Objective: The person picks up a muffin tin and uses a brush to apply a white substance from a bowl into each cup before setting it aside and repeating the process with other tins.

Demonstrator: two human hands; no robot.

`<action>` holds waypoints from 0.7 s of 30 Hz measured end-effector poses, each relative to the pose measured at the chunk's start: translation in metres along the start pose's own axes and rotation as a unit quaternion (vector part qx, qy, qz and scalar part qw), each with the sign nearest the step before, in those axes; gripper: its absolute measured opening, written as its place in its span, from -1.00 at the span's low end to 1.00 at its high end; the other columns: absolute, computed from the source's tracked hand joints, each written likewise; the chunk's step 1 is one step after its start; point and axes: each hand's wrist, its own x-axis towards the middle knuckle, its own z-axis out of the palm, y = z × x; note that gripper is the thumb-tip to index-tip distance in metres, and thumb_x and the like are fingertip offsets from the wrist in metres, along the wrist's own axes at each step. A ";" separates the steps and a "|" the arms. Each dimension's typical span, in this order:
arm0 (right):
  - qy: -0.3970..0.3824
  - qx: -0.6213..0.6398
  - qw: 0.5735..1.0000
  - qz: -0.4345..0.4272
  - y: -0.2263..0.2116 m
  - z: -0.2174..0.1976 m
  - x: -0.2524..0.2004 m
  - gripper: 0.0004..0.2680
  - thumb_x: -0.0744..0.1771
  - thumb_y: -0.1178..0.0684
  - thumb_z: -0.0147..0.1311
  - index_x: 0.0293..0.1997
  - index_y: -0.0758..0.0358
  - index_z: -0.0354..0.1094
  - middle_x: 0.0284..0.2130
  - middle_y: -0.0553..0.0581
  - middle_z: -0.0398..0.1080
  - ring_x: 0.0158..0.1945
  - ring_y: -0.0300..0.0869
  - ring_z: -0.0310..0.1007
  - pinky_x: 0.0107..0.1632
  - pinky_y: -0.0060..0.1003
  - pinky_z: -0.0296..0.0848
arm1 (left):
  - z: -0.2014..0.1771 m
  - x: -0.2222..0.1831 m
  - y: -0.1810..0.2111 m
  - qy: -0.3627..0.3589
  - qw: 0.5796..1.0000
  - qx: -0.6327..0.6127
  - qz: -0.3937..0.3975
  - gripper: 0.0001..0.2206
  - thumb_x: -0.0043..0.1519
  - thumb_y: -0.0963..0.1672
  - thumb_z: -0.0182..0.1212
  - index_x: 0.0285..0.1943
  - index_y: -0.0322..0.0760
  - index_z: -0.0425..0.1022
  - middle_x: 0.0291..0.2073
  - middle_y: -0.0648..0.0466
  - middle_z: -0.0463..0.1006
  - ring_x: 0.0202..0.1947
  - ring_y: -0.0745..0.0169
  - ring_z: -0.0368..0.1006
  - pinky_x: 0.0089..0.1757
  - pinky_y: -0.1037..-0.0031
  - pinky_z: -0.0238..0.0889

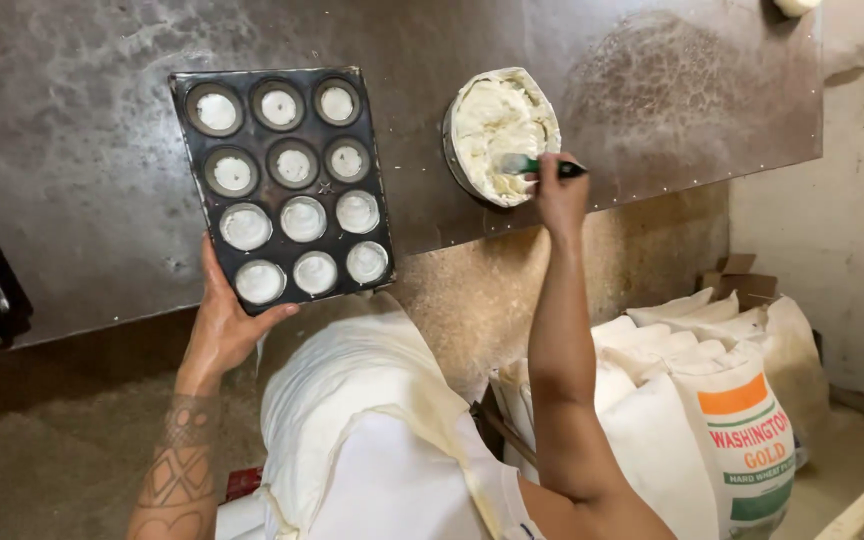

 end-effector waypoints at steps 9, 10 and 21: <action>-0.019 0.092 0.989 -0.118 -0.067 0.017 -0.066 -0.82 0.47 0.01 0.04 0.01 0.35 0.40 -0.33 0.17 0.50 -0.33 -0.26 0.47 -0.26 -0.40 0.44 | 0.003 -0.001 -0.010 0.014 0.999 0.034 -0.023 0.29 -0.12 -0.12 0.63 0.60 -0.40 -0.51 0.49 -0.31 0.11 0.46 -0.13 0.13 0.33 0.23 0.03; -0.078 0.027 0.984 -0.160 -0.098 0.022 -0.082 -0.83 0.47 0.03 0.05 0.05 0.36 0.42 -0.27 0.18 0.51 -0.25 -0.23 0.50 -0.19 -0.36 0.47 | 0.004 -0.001 -0.011 0.012 0.999 0.033 -0.033 0.30 -0.13 -0.11 0.63 0.60 -0.41 -0.53 0.49 -0.31 0.10 0.46 -0.13 0.12 0.33 0.23 0.02; -0.467 -0.368 0.666 -0.450 -0.230 0.153 -0.071 -0.85 0.31 0.07 0.20 -0.09 0.26 0.51 -0.31 0.24 0.50 -0.24 0.10 0.51 -0.18 -0.04 0.50 | 0.004 -0.001 -0.022 0.020 0.999 0.043 -0.007 0.31 -0.13 -0.05 0.65 0.59 -0.42 -0.50 0.50 -0.39 -0.01 0.50 -0.27 0.00 0.36 0.16 -0.05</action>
